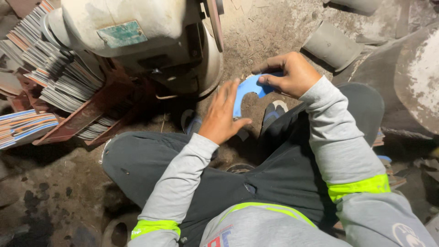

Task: The person sits on the floor and uses a belt sander to grind the edges of small, curved plastic pieces. They handle the pieces one at a time, pressing them against the moving belt to smooth the edges, then placing them into a nearby pile.

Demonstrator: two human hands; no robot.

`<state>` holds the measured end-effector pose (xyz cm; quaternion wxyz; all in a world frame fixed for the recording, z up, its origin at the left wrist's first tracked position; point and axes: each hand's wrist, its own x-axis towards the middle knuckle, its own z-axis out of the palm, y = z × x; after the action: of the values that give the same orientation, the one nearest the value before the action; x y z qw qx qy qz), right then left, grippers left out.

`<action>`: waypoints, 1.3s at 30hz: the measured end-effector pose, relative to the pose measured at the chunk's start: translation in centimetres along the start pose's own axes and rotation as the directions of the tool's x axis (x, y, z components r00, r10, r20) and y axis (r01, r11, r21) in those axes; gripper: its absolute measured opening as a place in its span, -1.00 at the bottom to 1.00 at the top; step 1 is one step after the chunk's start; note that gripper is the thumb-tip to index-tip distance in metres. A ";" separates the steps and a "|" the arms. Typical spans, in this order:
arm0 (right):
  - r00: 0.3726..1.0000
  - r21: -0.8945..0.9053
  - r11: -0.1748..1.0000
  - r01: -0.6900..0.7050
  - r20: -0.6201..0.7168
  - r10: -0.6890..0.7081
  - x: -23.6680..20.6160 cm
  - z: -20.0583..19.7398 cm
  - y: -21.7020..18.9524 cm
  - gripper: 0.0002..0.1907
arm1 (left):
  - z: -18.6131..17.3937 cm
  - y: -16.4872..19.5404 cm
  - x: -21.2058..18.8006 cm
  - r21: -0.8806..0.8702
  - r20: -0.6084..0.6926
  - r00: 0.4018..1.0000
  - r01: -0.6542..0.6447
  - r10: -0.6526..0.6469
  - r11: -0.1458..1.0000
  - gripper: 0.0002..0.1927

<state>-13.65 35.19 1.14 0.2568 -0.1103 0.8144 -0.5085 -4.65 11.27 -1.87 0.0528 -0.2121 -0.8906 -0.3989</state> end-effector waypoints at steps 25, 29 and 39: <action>0.840 -0.143 0.892 0.428 -0.300 -0.451 8.1 5.6 -0.3 -0.37 | 1.4 -5.9 3.9 -0.903 0.351 0.882 0.407 -0.314 0.136 -0.31; 0.824 -0.178 0.848 0.499 -0.206 -0.528 4.0 5.8 0.1 -0.39 | 2.0 -3.7 0.1 -0.878 0.328 0.897 0.405 -0.296 0.255 -0.24; 0.961 0.213 0.939 0.269 -0.123 -0.248 1.8 4.9 1.3 -0.47 | 1.6 -2.8 -0.3 -0.481 0.214 0.875 0.481 -0.433 0.733 0.00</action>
<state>-12.50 31.21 -2.26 0.1601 -0.1622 0.7404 -0.6323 -5.46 10.69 -4.99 -0.1451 -0.0101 -0.7747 -0.6153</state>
